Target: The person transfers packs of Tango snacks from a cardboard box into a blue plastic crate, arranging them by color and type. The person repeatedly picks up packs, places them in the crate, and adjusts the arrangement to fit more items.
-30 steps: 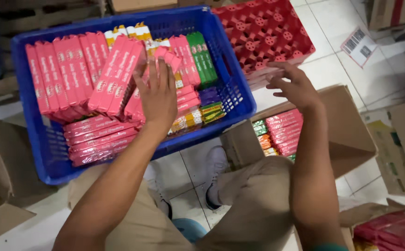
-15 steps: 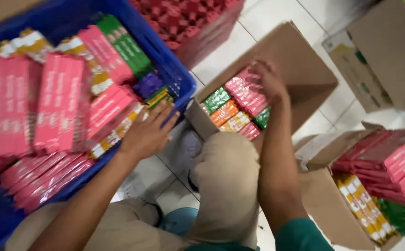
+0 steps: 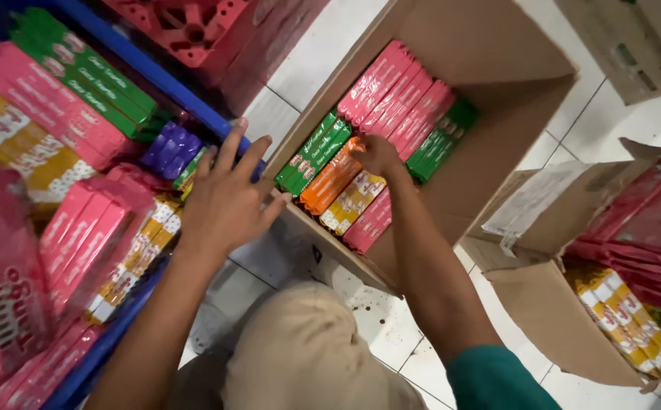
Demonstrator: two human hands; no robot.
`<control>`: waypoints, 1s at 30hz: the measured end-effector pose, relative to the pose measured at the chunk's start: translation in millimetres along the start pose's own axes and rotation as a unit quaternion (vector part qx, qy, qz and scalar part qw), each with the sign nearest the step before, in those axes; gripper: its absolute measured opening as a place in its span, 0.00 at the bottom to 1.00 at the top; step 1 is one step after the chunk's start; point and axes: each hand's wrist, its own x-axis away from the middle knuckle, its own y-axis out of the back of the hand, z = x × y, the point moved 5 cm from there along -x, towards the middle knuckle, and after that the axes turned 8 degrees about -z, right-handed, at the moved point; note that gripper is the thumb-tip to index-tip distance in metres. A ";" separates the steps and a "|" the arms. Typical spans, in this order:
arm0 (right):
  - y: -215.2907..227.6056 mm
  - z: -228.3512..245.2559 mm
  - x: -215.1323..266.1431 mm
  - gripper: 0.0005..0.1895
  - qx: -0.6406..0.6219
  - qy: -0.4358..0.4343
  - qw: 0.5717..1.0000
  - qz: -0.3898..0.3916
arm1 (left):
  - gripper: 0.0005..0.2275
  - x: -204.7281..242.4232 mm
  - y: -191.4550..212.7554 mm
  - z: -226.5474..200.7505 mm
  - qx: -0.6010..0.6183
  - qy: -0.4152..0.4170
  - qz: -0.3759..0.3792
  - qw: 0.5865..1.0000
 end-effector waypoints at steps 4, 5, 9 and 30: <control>-21.8 18.8 -50.5 0.23 0.009 0.013 0.996 -0.091 | 0.14 -2.5 -5.3 5.3 0.016 -0.012 -0.039 0.999; -30.8 14.1 -58.2 0.25 0.024 0.007 0.993 -0.114 | 0.14 0.6 -5.1 3.1 0.016 -0.015 -0.053 0.998; -43.2 28.8 -64.1 0.26 0.055 -0.047 0.992 -0.104 | 0.13 -3.6 -2.6 3.0 0.028 -0.006 -0.045 0.999; 18.9 99.4 16.8 0.35 -0.054 -0.133 0.972 -0.186 | 0.15 1.5 -4.9 0.2 0.032 0.021 -0.017 0.999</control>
